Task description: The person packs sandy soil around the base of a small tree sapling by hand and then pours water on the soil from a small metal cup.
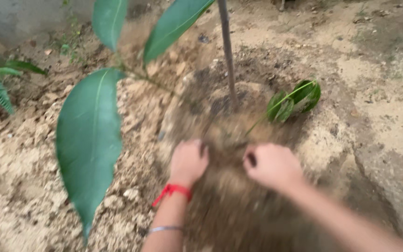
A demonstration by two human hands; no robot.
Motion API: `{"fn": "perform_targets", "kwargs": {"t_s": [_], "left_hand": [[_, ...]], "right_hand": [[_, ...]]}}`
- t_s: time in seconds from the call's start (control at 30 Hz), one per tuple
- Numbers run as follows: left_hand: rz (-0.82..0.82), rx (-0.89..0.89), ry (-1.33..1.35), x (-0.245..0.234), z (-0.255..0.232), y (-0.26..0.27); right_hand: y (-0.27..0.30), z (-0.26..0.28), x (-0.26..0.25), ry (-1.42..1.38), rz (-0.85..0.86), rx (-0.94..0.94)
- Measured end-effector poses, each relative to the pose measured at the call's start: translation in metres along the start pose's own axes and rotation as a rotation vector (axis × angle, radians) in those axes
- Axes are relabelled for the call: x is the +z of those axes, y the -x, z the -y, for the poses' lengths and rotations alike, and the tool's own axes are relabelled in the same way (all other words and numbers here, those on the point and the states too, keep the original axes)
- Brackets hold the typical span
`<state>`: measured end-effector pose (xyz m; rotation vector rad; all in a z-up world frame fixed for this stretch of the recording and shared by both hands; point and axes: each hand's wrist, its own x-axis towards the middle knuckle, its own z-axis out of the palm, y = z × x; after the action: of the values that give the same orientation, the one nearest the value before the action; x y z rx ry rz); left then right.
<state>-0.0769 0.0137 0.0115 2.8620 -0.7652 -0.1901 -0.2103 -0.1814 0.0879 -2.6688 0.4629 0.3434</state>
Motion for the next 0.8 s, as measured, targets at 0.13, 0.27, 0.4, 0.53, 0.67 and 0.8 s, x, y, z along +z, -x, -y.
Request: {"fn": "perform_targets", "kwargs": {"t_s": [0.13,0.27,0.4,0.53,0.67,0.8], "left_hand": [[-0.212,0.266,-0.273,0.023,0.026,-0.064],[-0.159,0.288,-0.561,0.024,0.025,-0.113],[-0.071,0.265,-0.438,0.017,0.012,-0.116],[-0.011,0.189,-0.284,0.01,0.002,-0.107],[-0.006,0.184,-0.251,0.01,-0.002,-0.085],[0.143,0.068,-0.274,-0.012,-0.008,-0.054]], "right_hand": [[-0.004,-0.004,0.002,0.0,-0.006,-0.022],[-0.005,-0.004,0.002,-0.026,-0.024,-0.008],[-0.006,-0.008,0.005,-0.032,-0.069,-0.036],[-0.01,-0.004,-0.001,0.025,0.051,-0.024],[-0.006,-0.001,-0.003,0.025,0.096,0.012],[-0.003,-0.002,-0.002,0.051,0.07,-0.012]]}}
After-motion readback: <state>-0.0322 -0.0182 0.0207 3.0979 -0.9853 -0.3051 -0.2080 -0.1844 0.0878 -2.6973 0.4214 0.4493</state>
